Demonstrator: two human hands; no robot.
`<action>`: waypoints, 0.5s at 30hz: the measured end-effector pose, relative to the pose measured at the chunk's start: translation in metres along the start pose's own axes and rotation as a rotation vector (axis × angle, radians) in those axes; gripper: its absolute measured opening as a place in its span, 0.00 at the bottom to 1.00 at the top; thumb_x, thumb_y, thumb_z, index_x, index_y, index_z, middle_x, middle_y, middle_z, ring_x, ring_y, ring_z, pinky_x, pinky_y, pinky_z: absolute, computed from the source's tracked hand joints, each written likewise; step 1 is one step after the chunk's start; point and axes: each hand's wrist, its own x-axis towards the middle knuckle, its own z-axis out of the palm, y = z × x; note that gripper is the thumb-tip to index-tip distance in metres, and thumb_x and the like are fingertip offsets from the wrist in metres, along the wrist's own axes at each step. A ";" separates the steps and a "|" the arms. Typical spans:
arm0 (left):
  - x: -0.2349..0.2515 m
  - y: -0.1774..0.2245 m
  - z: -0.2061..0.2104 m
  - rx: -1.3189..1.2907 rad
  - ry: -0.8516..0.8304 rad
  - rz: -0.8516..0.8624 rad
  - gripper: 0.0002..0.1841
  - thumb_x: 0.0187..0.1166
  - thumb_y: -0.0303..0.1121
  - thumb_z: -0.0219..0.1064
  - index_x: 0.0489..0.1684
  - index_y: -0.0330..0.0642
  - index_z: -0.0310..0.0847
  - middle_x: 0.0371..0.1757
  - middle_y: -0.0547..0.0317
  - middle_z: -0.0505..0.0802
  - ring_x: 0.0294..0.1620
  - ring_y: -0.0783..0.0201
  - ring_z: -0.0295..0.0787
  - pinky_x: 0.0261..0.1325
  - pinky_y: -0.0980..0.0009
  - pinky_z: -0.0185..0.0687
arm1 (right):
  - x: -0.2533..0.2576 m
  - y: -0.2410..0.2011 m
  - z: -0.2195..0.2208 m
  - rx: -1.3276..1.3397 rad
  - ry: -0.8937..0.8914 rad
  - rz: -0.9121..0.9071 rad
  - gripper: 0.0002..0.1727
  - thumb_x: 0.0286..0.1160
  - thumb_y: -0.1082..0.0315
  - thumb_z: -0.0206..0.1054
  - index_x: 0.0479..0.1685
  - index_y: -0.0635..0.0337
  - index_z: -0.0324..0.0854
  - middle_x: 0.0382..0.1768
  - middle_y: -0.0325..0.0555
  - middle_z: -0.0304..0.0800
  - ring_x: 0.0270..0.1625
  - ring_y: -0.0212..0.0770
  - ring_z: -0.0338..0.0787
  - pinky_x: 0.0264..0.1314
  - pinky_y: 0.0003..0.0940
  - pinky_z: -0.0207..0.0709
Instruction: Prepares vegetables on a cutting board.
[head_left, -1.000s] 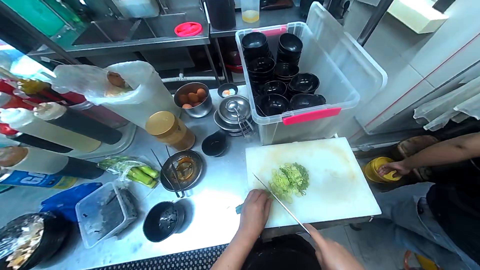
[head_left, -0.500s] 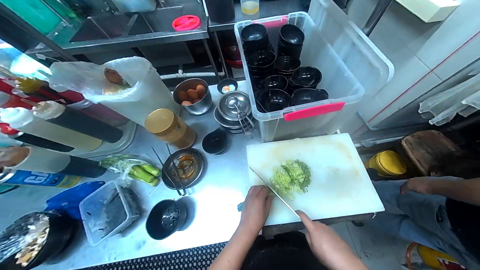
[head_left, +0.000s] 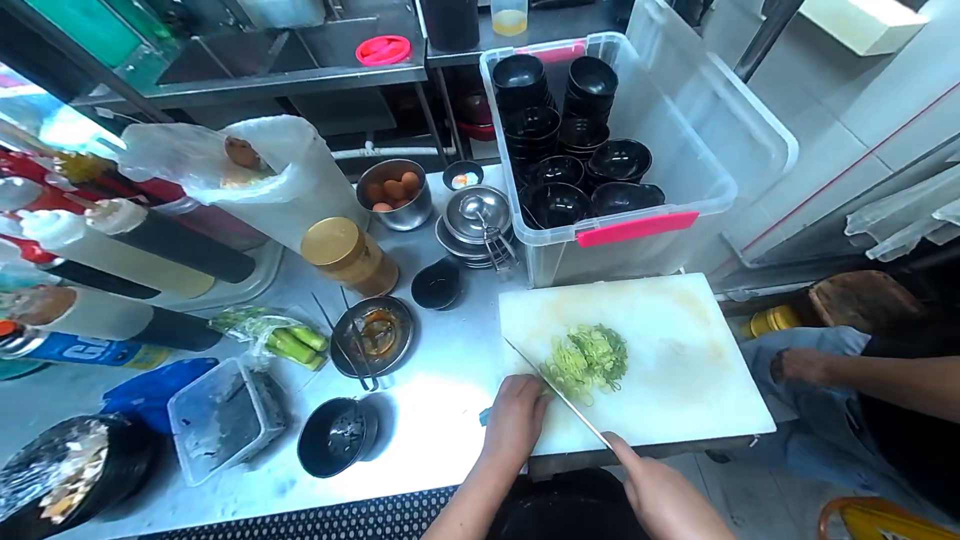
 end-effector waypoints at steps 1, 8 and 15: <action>0.000 -0.001 0.000 -0.002 0.008 -0.001 0.12 0.83 0.45 0.67 0.46 0.49 0.92 0.52 0.65 0.95 0.64 0.65 0.88 0.71 0.68 0.82 | -0.008 0.004 0.002 0.007 0.016 -0.016 0.33 0.87 0.66 0.52 0.92 0.37 0.56 0.40 0.60 0.93 0.44 0.65 0.94 0.45 0.64 0.85; 0.000 0.000 -0.001 -0.016 -0.012 -0.004 0.12 0.84 0.44 0.66 0.48 0.49 0.92 0.54 0.65 0.95 0.66 0.65 0.87 0.73 0.67 0.81 | 0.016 -0.004 0.009 0.004 0.011 0.008 0.32 0.88 0.67 0.52 0.91 0.35 0.55 0.42 0.59 0.93 0.46 0.63 0.94 0.48 0.62 0.86; -0.001 -0.003 0.000 -0.014 0.010 0.004 0.13 0.84 0.45 0.66 0.46 0.48 0.91 0.52 0.64 0.95 0.64 0.65 0.88 0.72 0.68 0.82 | -0.009 0.004 0.008 0.006 0.018 -0.012 0.32 0.88 0.66 0.52 0.91 0.40 0.57 0.39 0.62 0.93 0.43 0.66 0.95 0.44 0.65 0.85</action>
